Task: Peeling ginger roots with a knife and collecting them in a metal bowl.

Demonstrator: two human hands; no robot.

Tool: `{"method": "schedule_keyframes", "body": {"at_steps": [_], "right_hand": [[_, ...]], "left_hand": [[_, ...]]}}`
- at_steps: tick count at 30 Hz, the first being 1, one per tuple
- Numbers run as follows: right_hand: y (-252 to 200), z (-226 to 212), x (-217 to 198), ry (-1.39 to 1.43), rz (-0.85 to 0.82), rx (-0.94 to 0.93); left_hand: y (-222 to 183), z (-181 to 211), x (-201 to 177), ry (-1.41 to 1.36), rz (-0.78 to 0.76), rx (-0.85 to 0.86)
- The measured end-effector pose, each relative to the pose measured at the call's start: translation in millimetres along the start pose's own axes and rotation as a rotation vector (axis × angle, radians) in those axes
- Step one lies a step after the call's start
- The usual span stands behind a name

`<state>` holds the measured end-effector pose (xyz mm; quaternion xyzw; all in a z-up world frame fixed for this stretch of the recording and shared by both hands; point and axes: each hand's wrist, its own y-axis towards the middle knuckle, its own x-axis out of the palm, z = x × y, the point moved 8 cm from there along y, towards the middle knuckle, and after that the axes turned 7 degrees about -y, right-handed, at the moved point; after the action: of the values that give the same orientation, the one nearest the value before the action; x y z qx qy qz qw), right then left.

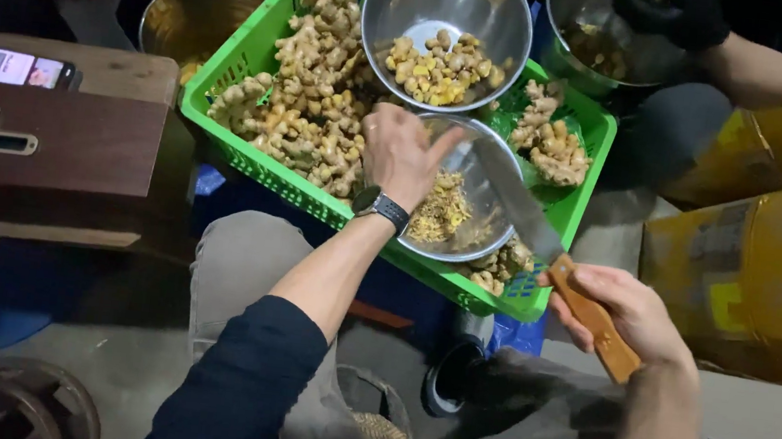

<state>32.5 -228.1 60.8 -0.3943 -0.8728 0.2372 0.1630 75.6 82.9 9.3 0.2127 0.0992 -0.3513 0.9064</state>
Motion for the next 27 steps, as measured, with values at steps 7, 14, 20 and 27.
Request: {"method": "schedule_keyframes", "body": {"at_steps": [7,14,20,27], "right_hand": [[10,-1,-18,-0.226,0.15,0.001],[28,-5,-7,-0.284,0.235,0.008],[40,-34,4,-0.997,0.484,0.067],[77,-37,21,-1.523,0.459,0.185]], "left_hand": [[-46,-7,65,0.602,-0.757,0.104],[-52,8,70,0.52,-0.598,0.333],[-51,19,43,0.529,-0.695,0.217],[-40,14,17,0.593,-0.588,0.247]]}}
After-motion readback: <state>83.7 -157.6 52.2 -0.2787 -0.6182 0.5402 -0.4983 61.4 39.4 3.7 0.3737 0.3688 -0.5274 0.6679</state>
